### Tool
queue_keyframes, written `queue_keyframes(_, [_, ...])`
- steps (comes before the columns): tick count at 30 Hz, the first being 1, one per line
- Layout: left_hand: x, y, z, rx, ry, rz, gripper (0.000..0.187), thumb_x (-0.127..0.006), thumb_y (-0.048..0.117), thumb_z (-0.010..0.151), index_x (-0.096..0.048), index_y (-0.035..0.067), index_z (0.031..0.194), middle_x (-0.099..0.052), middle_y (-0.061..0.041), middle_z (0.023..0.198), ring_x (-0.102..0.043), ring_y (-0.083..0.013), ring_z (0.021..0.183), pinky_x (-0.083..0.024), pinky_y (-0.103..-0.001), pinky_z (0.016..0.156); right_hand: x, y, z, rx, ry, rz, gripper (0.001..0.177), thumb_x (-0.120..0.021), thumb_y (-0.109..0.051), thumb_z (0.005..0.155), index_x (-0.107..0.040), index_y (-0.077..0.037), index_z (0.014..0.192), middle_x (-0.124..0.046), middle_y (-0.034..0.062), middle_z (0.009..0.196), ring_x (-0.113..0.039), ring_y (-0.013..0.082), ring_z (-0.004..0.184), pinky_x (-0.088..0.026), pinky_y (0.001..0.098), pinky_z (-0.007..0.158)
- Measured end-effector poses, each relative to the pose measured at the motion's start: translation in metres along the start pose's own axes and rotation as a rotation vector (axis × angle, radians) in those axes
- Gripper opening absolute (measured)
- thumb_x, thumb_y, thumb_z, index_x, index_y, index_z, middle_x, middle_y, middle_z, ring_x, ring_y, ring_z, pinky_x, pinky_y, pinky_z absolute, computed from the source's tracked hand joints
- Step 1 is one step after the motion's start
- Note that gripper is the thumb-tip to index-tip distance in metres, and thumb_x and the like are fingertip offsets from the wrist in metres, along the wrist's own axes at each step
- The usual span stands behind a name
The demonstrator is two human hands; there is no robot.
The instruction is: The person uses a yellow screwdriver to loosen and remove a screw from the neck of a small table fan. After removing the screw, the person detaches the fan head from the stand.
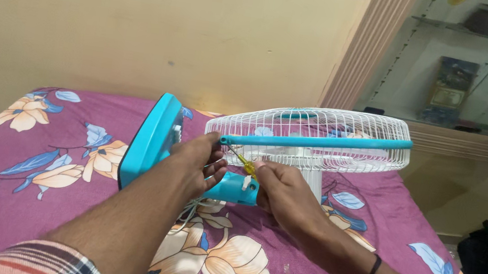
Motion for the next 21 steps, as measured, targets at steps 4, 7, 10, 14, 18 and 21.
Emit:
queue_keyframes(4, [0.004, -0.001, 0.008, 0.054, -0.052, -0.070, 0.024, -0.069, 0.033, 0.097, -0.067, 0.010, 0.090, -0.063, -0.001, 0.076, -0.064, -0.0149, 0.068, -0.060, -0.032, 0.063, -0.005, -0.004, -0.003, -0.137, -0.003, 0.089, 0.033, -0.041, -0.033, 0.104, -0.058, -0.008, 0.091, -0.051, 0.0013, 0.062, -0.041, 0.0109, 0.045, -0.035, 0.0268, 0.043])
queue_keyframes(7, [0.002, -0.001, 0.012, 0.055, -0.034, -0.117, 0.020, -0.070, 0.028, 0.096, -0.067, 0.008, 0.092, -0.066, -0.004, 0.079, -0.067, -0.0175, 0.070, -0.062, -0.034, 0.065, -0.007, -0.005, -0.004, -0.211, -0.003, 0.232, 0.025, -0.041, -0.027, 0.103, -0.057, -0.008, 0.096, -0.056, 0.0007, 0.071, -0.041, 0.0100, 0.051, -0.036, 0.0254, 0.047])
queue_keyframes(10, [0.005, -0.001, 0.012, 0.019, 0.025, -0.178, 0.015, -0.073, 0.019, 0.094, -0.068, 0.005, 0.095, -0.071, -0.008, 0.083, -0.070, -0.0197, 0.072, -0.063, -0.034, 0.067, -0.010, -0.004, -0.002, -0.264, 0.009, 0.276, 0.021, -0.043, -0.023, 0.104, -0.055, -0.008, 0.096, -0.053, -0.0016, 0.074, -0.039, 0.0087, 0.056, -0.036, 0.0256, 0.051])
queue_keyframes(14, [0.002, 0.001, 0.015, -0.010, 0.043, -0.211, 0.016, -0.074, 0.015, 0.094, -0.069, 0.000, 0.095, -0.071, -0.010, 0.084, -0.070, -0.0197, 0.073, -0.065, -0.033, 0.069, -0.012, -0.004, 0.002, -0.323, 0.031, 0.333, 0.025, -0.041, -0.029, 0.106, -0.051, -0.010, 0.094, -0.045, -0.0025, 0.069, -0.035, 0.0097, 0.055, -0.034, 0.0281, 0.052])
queue_keyframes(18, [0.005, -0.001, 0.024, -0.005, 0.027, -0.241, 0.011, -0.073, 0.012, 0.094, -0.069, 0.001, 0.092, -0.070, -0.009, 0.084, -0.069, -0.0191, 0.073, -0.066, -0.032, 0.070, -0.016, -0.004, 0.001, -0.330, 0.010, 0.367, 0.021, -0.040, -0.026, 0.106, -0.051, -0.010, 0.096, -0.043, -0.0035, 0.068, -0.035, 0.0092, 0.056, -0.038, 0.0277, 0.055])
queue_keyframes(21, [0.005, -0.004, 0.032, 0.029, -0.029, -0.277, 0.012, -0.071, 0.014, 0.095, -0.068, 0.004, 0.090, -0.068, -0.007, 0.082, -0.068, -0.0169, 0.072, -0.065, -0.029, 0.069, -0.021, -0.005, -0.001, -0.349, 0.025, 0.448, 0.020, -0.041, -0.025, 0.107, -0.048, -0.011, 0.095, -0.043, -0.0041, 0.069, -0.036, 0.0085, 0.056, -0.043, 0.0272, 0.059])
Point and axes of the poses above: each hand's wrist, its own z-axis towards the middle knuckle, its own x-axis out of the back of the hand, y = z × x, the point moved 3 cm from there along z, towards the middle knuckle
